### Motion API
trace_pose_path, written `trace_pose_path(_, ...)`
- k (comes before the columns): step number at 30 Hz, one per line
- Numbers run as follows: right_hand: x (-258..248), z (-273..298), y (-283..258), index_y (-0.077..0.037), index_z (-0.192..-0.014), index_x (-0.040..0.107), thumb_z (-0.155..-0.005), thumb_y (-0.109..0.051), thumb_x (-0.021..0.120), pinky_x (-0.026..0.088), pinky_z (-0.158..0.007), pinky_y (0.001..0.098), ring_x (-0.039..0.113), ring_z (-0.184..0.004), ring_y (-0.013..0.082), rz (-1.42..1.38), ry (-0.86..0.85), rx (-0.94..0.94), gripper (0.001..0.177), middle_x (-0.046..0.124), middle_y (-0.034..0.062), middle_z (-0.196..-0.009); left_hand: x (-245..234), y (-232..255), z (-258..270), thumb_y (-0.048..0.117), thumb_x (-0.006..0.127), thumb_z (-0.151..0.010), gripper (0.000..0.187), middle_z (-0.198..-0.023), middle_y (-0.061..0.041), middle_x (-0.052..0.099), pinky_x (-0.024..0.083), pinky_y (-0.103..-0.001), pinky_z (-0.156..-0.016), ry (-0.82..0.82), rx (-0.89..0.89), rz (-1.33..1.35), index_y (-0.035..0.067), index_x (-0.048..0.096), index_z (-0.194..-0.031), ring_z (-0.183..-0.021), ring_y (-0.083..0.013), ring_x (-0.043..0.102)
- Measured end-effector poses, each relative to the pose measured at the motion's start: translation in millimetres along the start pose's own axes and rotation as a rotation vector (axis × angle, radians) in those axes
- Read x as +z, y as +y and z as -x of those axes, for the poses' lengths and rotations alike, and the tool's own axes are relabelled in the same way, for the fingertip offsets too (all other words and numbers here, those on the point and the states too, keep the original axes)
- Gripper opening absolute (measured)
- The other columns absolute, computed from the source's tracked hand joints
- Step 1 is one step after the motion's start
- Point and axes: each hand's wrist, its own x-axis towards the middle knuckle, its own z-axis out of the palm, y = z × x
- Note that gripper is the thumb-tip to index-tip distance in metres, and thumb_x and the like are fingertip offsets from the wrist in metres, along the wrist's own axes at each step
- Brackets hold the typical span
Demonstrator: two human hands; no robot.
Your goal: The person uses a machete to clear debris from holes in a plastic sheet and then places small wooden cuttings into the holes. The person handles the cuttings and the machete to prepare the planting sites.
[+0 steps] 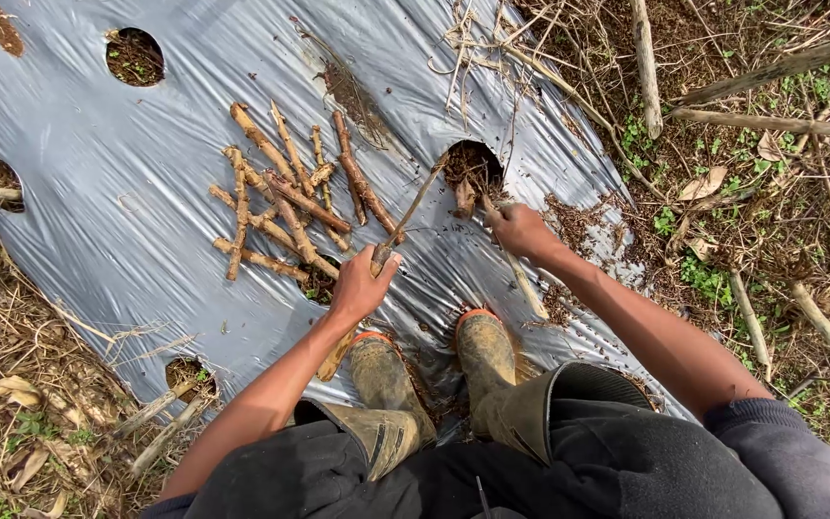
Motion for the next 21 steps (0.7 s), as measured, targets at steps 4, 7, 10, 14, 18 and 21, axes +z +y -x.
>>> trace_pose_path(4, -30.7, 13.5, -15.5, -0.004, -0.108, 0.077, -0.101, -0.038, 0.056, 0.050, -0.098, 0.0530, 0.070, -0.109, 0.0440, -0.021, 0.011, -0.045, 0.040, 0.076, 0.0230, -0.098, 3.5, 5.9, 3.1, 0.043, 0.067, -0.093, 0.040, -0.074, -0.030, 0.063, 0.046, -0.058, -0.068, 0.006, 0.038, 0.021, 0.004, 0.061, -0.089, -0.083, -0.0541, 0.066)
trace_pose_path(7, -38.5, 11.1, -15.7, -0.003, -0.117, 0.074, -0.102, -0.038, 0.059, 0.052, -0.095, 0.0547, 0.070, -0.107, 0.0451, 0.082, 0.041, -0.155, 0.041, 0.076, 0.0234, -0.102, -7.2, 29.6, 10.2, 0.042, 0.065, -0.096, 0.036, -0.072, -0.023, 0.063, 0.049, -0.052, -0.068, 0.021, 0.027, 0.107, 0.006, 0.061, -0.098, -0.075, -0.0443, 0.068)
trace_pose_path(10, -31.0, 17.4, -6.1, 0.000, -0.122, 0.069, -0.101, -0.029, 0.061, 0.056, -0.087, 0.0520, 0.075, -0.089, 0.0410, 0.153, 0.125, -0.242, 0.036, 0.075, 0.0209, -0.088, -7.1, 37.0, 9.0, 0.046, 0.060, -0.098, 0.040, -0.074, -0.025, 0.064, 0.048, -0.055, -0.070, 0.016, 0.060, 0.109, 0.005, 0.060, -0.102, -0.081, -0.0502, 0.067)
trace_pose_path(14, -12.8, -9.5, 19.6, 0.001, -0.113, 0.069, -0.105, -0.031, 0.058, 0.057, -0.083, 0.0554, 0.074, -0.081, 0.0450, 0.263, 0.166, -0.357, 0.035, 0.072, 0.0252, -0.080, -21.1, 53.8, 12.4, 0.051, 0.057, -0.100, 0.043, -0.072, -0.025, 0.066, 0.052, -0.057, -0.072, 0.038, 0.097, -0.010, 0.009, 0.063, -0.103, -0.081, -0.0494, 0.069)
trace_pose_path(18, -10.2, -17.1, 34.0, -0.004, -0.103, 0.068, -0.104, -0.035, 0.059, 0.059, -0.077, 0.0543, 0.075, -0.074, 0.0428, 0.320, 0.198, -0.381, 0.032, 0.070, 0.0217, -0.071, -33.2, 89.1, 28.4, 0.050, 0.047, -0.106, 0.047, -0.077, -0.029, 0.069, 0.057, -0.052, -0.070, 0.078, 0.178, 0.083, 0.006, 0.062, -0.107, -0.076, -0.0451, 0.072)
trace_pose_path(21, -5.2, -29.7, 41.2, -0.006, -0.104, 0.068, -0.106, -0.036, 0.059, 0.060, -0.076, 0.0523, 0.075, -0.071, 0.0393, 0.310, 0.210, -0.389, 0.032, 0.068, 0.0194, -0.068, -38.4, 104.0, 36.3, 0.048, 0.045, -0.106, 0.045, -0.079, -0.031, 0.069, 0.055, -0.058, -0.069, 0.041, 0.188, 0.073, 0.005, 0.060, -0.106, -0.079, -0.0502, 0.072)
